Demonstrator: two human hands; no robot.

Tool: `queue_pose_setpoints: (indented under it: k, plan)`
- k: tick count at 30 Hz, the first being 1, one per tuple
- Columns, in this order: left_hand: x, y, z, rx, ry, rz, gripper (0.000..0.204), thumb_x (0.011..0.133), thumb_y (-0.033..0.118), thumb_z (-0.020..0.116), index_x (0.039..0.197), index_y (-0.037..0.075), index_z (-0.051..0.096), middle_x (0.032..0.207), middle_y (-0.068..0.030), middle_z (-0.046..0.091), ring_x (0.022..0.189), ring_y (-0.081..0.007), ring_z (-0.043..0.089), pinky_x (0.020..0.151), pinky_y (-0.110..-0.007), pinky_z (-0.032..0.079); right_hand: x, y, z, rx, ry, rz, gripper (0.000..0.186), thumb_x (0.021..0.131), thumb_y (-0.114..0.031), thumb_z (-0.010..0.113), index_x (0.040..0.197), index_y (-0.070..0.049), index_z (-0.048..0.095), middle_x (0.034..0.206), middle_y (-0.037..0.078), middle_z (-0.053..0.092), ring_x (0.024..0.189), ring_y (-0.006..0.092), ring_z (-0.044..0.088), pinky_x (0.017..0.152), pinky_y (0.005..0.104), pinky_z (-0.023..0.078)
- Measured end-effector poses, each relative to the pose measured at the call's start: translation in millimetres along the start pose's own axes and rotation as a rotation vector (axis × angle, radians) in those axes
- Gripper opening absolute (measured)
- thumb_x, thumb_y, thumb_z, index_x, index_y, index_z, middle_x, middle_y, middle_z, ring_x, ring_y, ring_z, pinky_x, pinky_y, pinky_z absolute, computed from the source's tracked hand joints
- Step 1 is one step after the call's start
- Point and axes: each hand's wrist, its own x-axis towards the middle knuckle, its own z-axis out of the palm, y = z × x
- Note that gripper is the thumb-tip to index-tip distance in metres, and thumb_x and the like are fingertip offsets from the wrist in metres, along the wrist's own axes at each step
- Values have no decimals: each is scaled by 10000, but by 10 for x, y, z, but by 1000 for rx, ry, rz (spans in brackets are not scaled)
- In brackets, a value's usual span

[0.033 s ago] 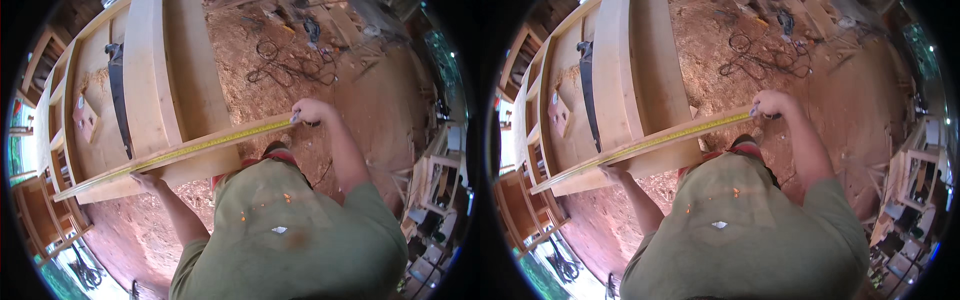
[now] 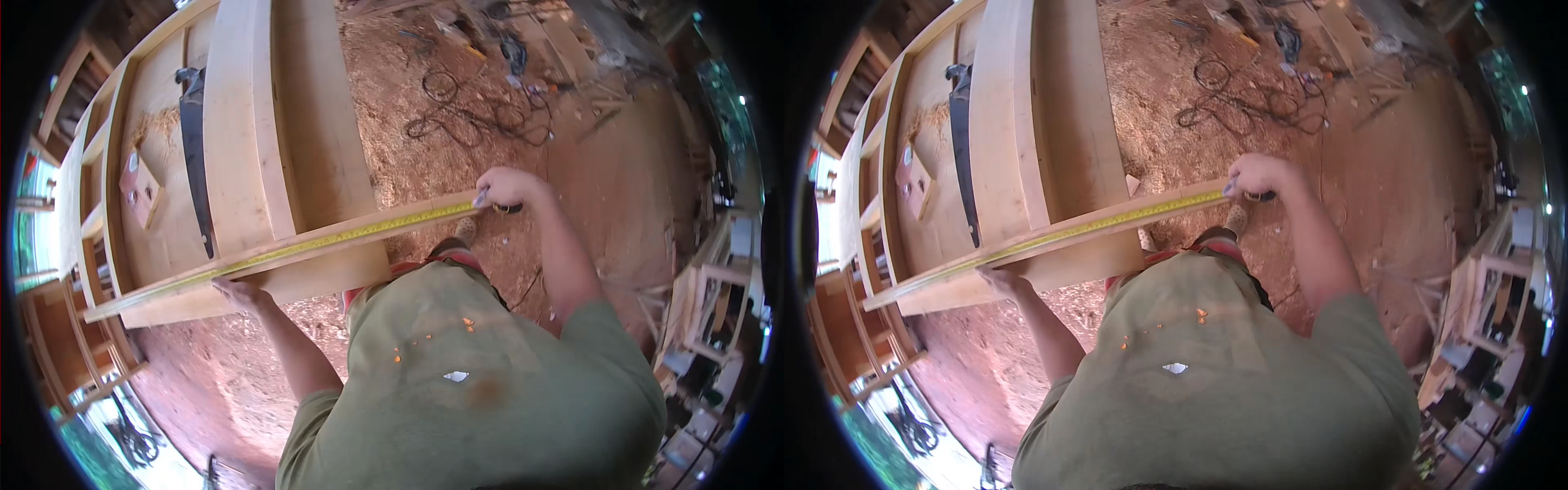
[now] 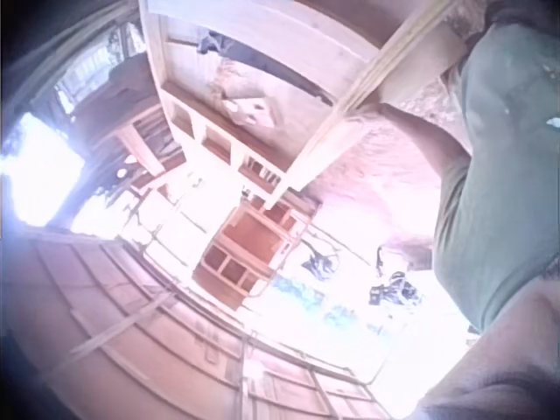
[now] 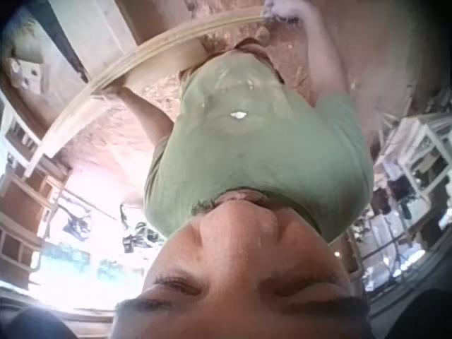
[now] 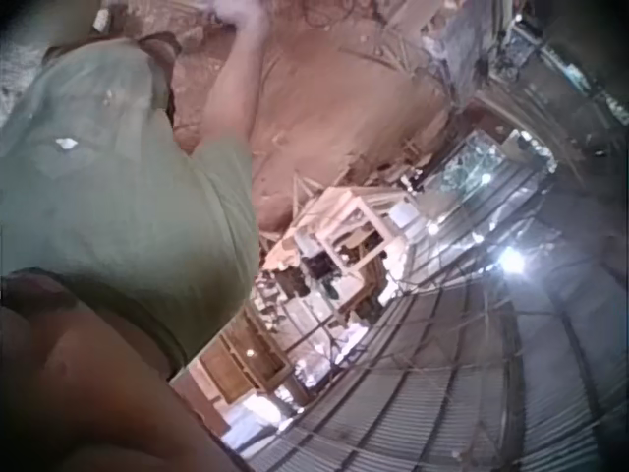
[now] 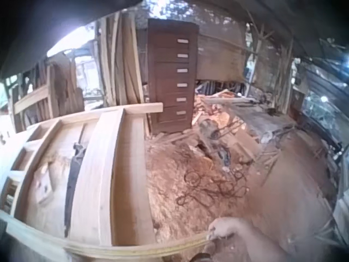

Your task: The person marks lines on a wood piece using a square and a pen, measures the distance across a wood frame with a tape measure, and then cuts a piece of wood with a hand saw.

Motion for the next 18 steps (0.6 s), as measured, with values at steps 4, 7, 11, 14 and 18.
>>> queue_pose_setpoints:
  k: [4,7,11,14,18]
  plan:
    - [-548,136,366,50,-66,-164,850,1017,588,403,1568,-18,177,1568,-261,300,1377,-374,405,1122,-438,383,67,-27,-142,-9,-136,-59,307,872,-348,745,947,-50,739,777,76,689,716,177,621,651,359,482]
    - [-997,41,557,99,-4,-89,882,1003,560,478,1567,-30,145,1518,-288,342,1329,-388,441,1110,-454,387,195,9,-164,-18,-229,-115,351,888,-371,725,984,-34,737,816,86,703,758,186,639,680,366,493]
    - [-1295,-73,668,119,-103,-67,833,1025,516,459,1530,-100,213,1555,-277,302,1396,-341,389,1123,-408,354,219,7,-220,-79,-256,-224,403,902,-402,691,1020,-19,732,850,131,716,787,218,662,714,380,504]
    - [-1253,-259,610,213,-81,30,770,1039,499,439,1473,-129,335,1555,-270,295,1418,-313,349,1142,-383,314,244,41,-164,-70,-254,-282,429,901,-419,681,1013,-9,731,846,166,712,780,254,677,713,399,511]
    - [-1263,-198,572,154,-141,45,717,1049,485,421,1430,-123,417,1569,-259,276,1449,-323,291,1167,-382,270,247,66,-233,30,-288,-335,466,904,-419,667,992,36,721,826,203,700,755,293,675,703,410,516]
